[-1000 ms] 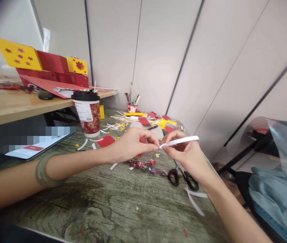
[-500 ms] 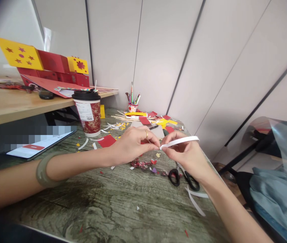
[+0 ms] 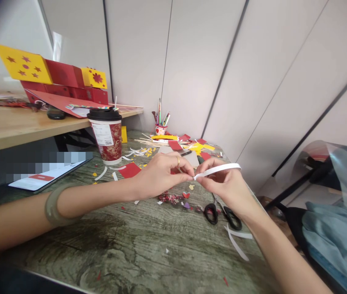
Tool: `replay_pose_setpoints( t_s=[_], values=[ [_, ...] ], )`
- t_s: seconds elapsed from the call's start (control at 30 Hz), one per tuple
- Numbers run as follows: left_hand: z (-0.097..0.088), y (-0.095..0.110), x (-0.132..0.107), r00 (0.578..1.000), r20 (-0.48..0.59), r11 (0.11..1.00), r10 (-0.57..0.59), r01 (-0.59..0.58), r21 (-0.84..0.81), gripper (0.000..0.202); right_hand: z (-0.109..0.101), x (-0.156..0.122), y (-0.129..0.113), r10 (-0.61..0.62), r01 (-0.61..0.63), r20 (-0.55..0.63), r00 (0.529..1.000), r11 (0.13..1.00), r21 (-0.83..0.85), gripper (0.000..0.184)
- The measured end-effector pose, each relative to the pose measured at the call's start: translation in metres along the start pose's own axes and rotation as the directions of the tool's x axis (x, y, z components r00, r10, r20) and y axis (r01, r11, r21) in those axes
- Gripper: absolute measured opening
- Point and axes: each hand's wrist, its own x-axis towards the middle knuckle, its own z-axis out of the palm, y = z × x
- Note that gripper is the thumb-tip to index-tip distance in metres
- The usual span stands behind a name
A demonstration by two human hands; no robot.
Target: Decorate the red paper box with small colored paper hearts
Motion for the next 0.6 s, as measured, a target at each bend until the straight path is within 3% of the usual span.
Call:
replay_pose_setpoints(
  t_s=[0.13,0.23,0.33,0.43,0.5,0.57,0.6],
  values=[
    [0.006,-0.012,0.002,0.977,0.070,0.952,-0.204,0.214,-0.219,0.006,-0.003,0.001,0.004,0.164,-0.165,0.025,0.986,0.986,0.035,0.019],
    [0.016,-0.022,0.003,0.909,0.188,0.828,-0.372,0.416,-0.375,0.005,-0.007,0.003,0.005,0.315,-0.323,0.138,0.939,0.945,0.042,0.027],
    [0.024,-0.023,0.001,0.875,0.235,0.768,-0.422,0.483,-0.420,0.007,-0.018,0.003,0.004,0.417,-0.433,0.250,0.874,0.901,0.012,0.036],
    [0.030,-0.019,0.000,0.856,0.265,0.760,-0.443,0.516,-0.395,0.007,-0.037,-0.003,0.005,0.490,-0.468,0.292,0.821,0.871,-0.146,0.040],
    [0.033,-0.016,-0.001,0.829,0.293,0.732,-0.476,0.558,-0.390,0.006,-0.049,-0.012,0.009,0.518,-0.425,0.216,0.828,0.830,-0.362,0.042],
    [0.036,-0.014,-0.002,0.805,0.321,0.688,-0.498,0.593,-0.418,0.005,-0.054,-0.025,0.016,0.453,-0.318,0.046,0.891,0.693,-0.647,0.044],
    [0.038,-0.014,-0.002,0.798,0.335,0.670,-0.501,0.602,-0.433,0.006,-0.052,-0.033,0.019,0.429,-0.309,-0.003,0.903,0.646,-0.698,0.041]
  ],
)
